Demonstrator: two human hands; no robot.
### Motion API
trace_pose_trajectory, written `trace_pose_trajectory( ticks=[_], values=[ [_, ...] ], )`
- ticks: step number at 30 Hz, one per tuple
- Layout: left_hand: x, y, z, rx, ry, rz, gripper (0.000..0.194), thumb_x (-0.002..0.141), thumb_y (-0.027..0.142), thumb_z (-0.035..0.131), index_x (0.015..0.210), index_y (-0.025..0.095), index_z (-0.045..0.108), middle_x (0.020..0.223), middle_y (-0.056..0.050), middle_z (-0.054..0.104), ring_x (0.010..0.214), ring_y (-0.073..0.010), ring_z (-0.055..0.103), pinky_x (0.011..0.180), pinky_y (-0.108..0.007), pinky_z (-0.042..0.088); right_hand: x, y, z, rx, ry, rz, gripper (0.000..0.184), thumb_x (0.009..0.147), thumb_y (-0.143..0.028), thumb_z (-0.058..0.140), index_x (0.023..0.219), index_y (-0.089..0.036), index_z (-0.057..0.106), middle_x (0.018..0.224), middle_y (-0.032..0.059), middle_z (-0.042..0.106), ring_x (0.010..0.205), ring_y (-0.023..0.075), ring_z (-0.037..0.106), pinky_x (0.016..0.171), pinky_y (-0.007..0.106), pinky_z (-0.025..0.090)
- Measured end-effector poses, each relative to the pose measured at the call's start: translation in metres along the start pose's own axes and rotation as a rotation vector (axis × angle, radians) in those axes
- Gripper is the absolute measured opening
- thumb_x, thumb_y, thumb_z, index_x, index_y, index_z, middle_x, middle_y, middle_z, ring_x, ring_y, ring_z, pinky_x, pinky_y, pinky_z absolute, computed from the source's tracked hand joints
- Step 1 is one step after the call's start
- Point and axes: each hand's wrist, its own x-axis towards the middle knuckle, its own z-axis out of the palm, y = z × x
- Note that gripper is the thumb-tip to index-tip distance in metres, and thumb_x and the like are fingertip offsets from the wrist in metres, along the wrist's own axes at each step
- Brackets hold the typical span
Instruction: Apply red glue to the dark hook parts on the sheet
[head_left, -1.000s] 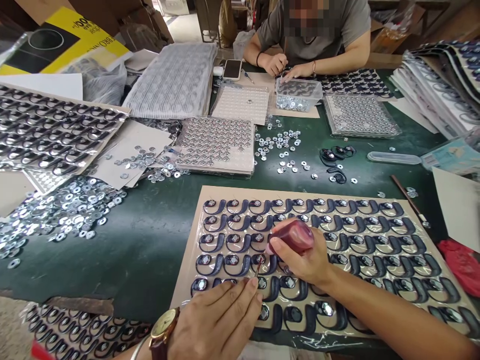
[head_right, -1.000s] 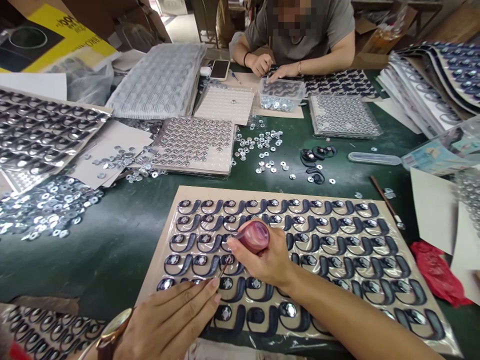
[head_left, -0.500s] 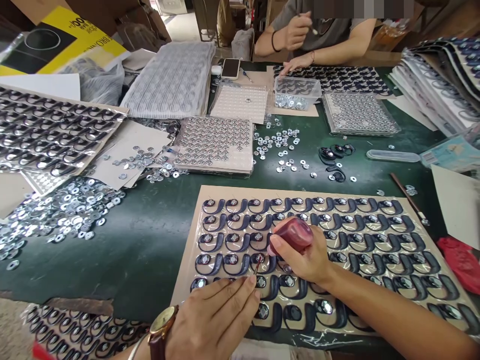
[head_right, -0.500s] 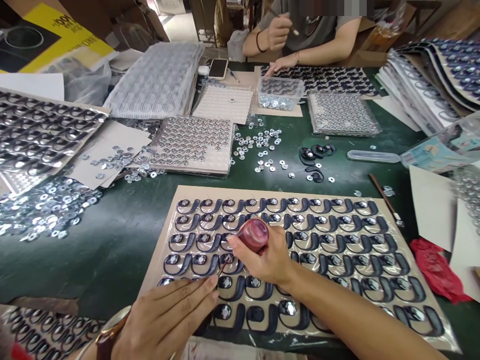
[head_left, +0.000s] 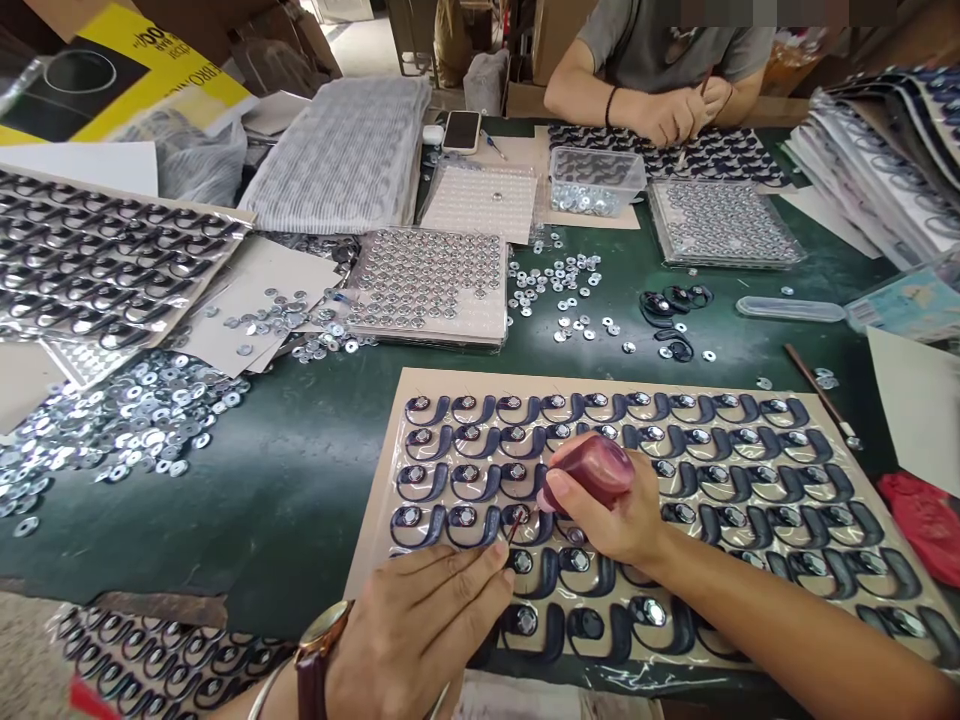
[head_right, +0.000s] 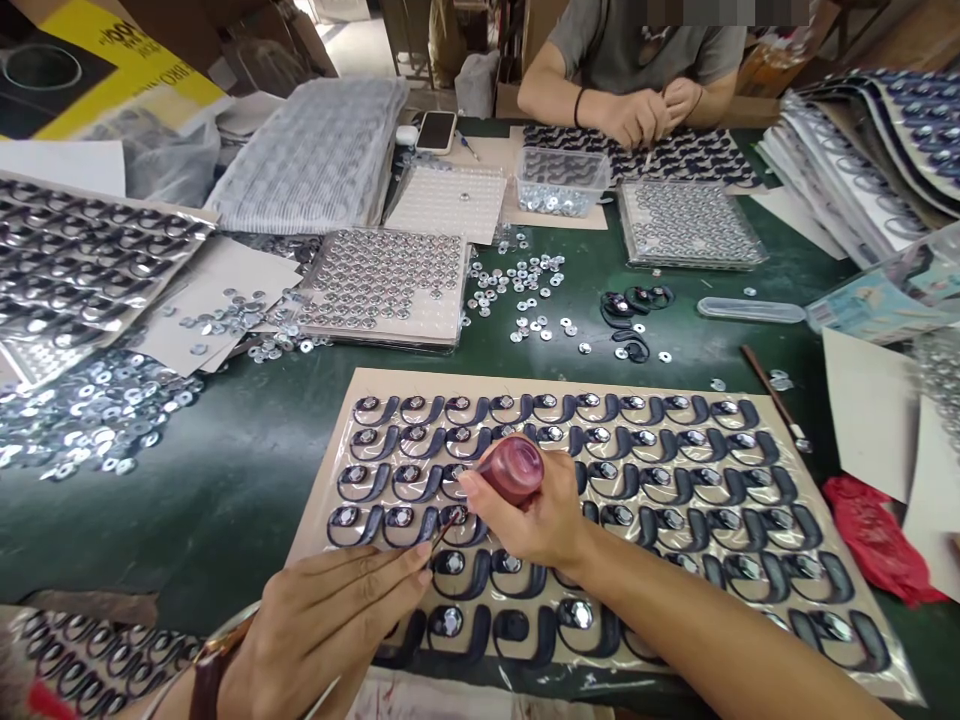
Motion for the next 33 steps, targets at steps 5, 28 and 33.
trace_pose_trajectory(
  ticks=[5, 28, 33],
  values=[
    [0.004, -0.001, -0.003, -0.030, 0.022, -0.017, 0.045, 0.073, 0.001, 0.042, 0.115, -0.001, 0.059, 0.117, -0.018, 0.064, 0.114, -0.0257, 0.060, 0.087, -0.040, 0.058, -0.001, 0.002, 0.002, 0.053, -0.042, 0.062, 0.010, 0.084, -0.030, 0.061, 0.083, -0.020, 0.060, 0.056, 0.0011, 0.064, 0.049, 0.0168, 0.061, 0.051, 0.029, 0.052],
    [-0.002, -0.006, 0.007, -0.263, 0.167, -0.228, 0.045, 0.078, -0.002, 0.050, 0.121, 0.010, 0.057, 0.114, -0.010, 0.068, 0.107, -0.0162, 0.065, 0.086, -0.028, 0.057, 0.023, -0.030, -0.031, 0.171, -0.354, 0.249, 0.035, 0.085, -0.051, 0.058, 0.082, -0.017, 0.063, 0.073, 0.0042, 0.070, 0.060, 0.0143, 0.063, 0.057, 0.026, 0.051],
    [-0.009, 0.006, 0.001, -0.070, 0.111, -0.064, 0.041, 0.081, 0.000, 0.043, 0.120, 0.003, 0.057, 0.120, -0.016, 0.063, 0.116, -0.0212, 0.059, 0.088, -0.033, 0.057, 0.021, -0.036, -0.034, 0.071, -0.416, 0.225, 0.036, 0.077, -0.054, 0.066, 0.083, -0.018, 0.063, 0.081, 0.0047, 0.069, 0.074, 0.0193, 0.064, 0.067, 0.031, 0.052]
  ],
)
